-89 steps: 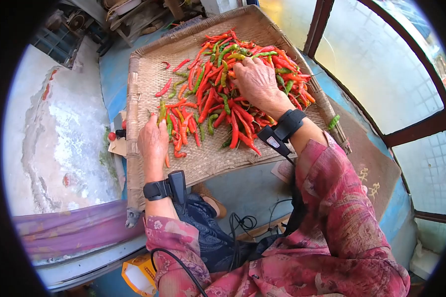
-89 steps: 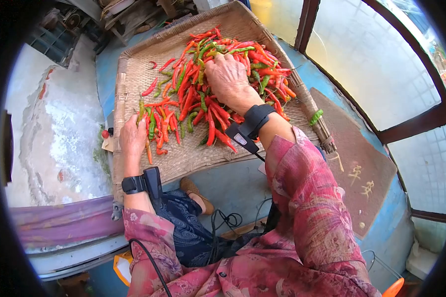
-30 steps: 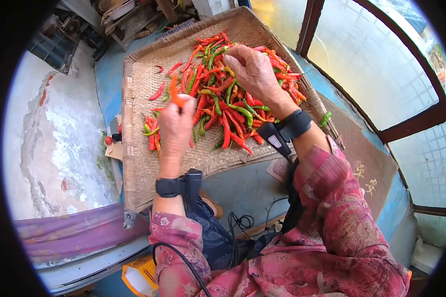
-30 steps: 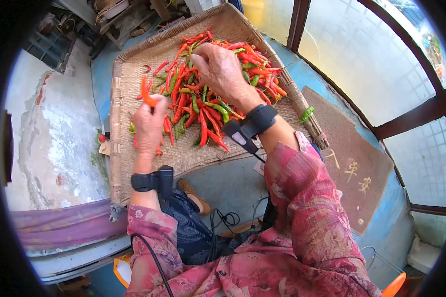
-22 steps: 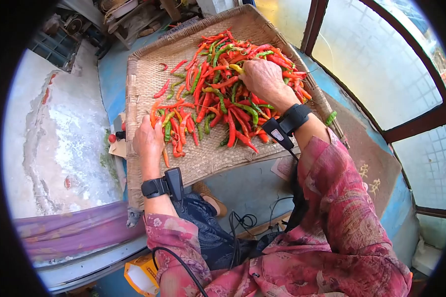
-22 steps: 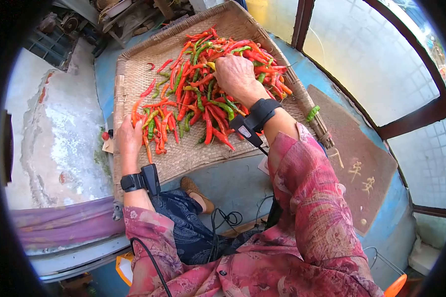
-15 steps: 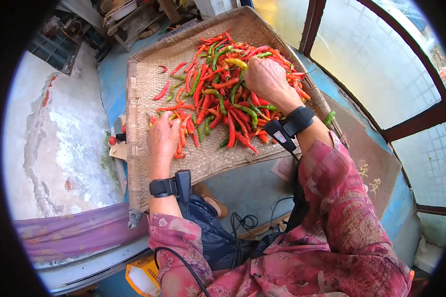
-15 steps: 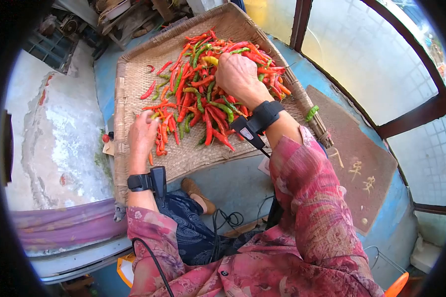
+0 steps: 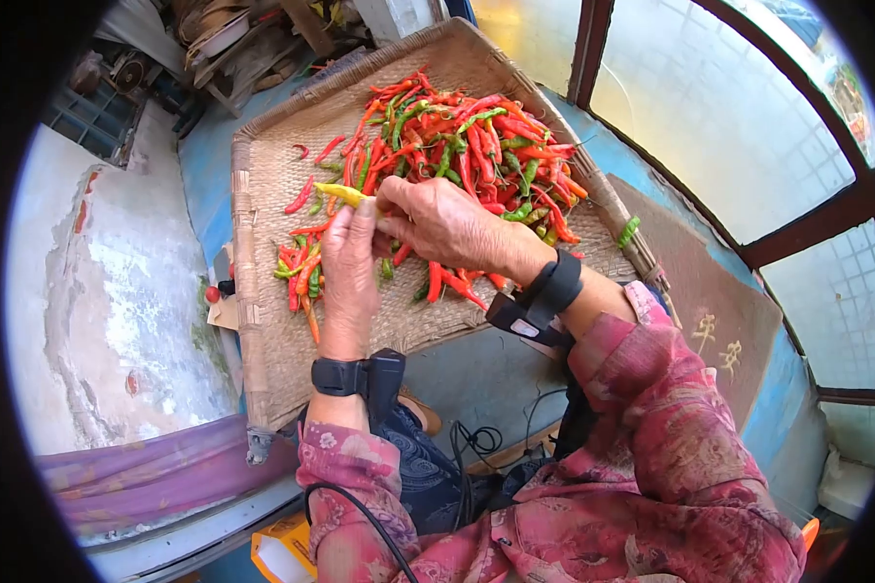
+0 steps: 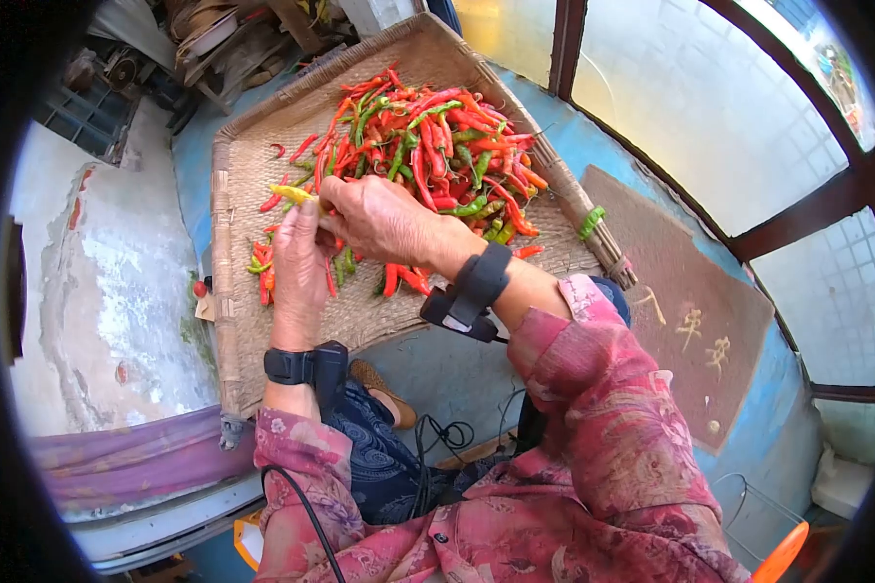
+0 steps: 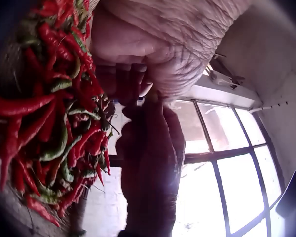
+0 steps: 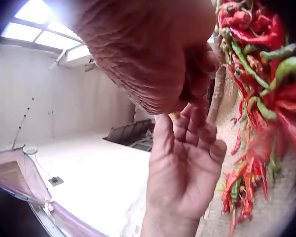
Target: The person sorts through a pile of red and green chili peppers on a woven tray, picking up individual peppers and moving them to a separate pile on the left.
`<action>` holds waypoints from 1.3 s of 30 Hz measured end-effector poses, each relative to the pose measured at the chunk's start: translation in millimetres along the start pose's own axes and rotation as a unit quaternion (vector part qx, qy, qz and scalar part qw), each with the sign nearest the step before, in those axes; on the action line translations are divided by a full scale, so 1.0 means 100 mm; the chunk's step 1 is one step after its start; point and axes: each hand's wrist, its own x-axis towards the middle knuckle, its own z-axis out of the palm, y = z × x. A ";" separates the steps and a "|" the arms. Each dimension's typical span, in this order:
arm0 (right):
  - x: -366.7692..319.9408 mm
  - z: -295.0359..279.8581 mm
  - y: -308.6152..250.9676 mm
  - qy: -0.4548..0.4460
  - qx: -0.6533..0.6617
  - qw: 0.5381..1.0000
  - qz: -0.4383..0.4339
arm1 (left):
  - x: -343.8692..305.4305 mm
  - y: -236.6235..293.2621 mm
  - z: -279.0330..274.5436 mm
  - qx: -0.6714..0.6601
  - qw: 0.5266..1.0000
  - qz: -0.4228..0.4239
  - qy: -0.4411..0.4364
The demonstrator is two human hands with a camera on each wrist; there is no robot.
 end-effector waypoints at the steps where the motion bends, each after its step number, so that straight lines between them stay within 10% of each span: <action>1: 0.04 -0.02 0.04 0.007 0.033 0.999 -0.018 | 0.01 0.01 -0.03 -0.012 0.999 0.012 0.030; 6: 0.05 -0.13 0.31 -0.019 -0.314 0.949 0.020 | 0.02 0.22 -0.53 0.198 0.975 -0.013 0.102; 8: -0.01 -0.03 0.49 -0.041 -0.343 0.939 0.012 | 0.01 0.19 -0.81 0.565 0.809 0.054 0.150; 12: 0.06 -0.02 0.36 -0.097 -0.358 0.922 0.112 | -0.08 0.19 -1.06 0.722 0.675 -0.038 0.148; 18: -0.04 0.14 0.33 -0.133 -0.427 0.888 0.109 | -0.12 0.10 -0.95 0.649 0.752 0.009 0.116; 28: -0.06 -0.14 0.35 -0.001 -0.237 0.960 0.151 | -0.03 -0.01 -0.34 0.524 0.836 0.162 0.006; 31: -0.14 0.06 0.33 -0.106 -0.316 0.928 0.163 | -0.02 -0.09 -0.22 0.526 0.831 0.179 -0.009; 39: -0.08 0.00 0.37 -0.057 -0.297 0.939 0.166 | 0.01 -0.14 -0.23 0.542 0.823 0.168 -0.026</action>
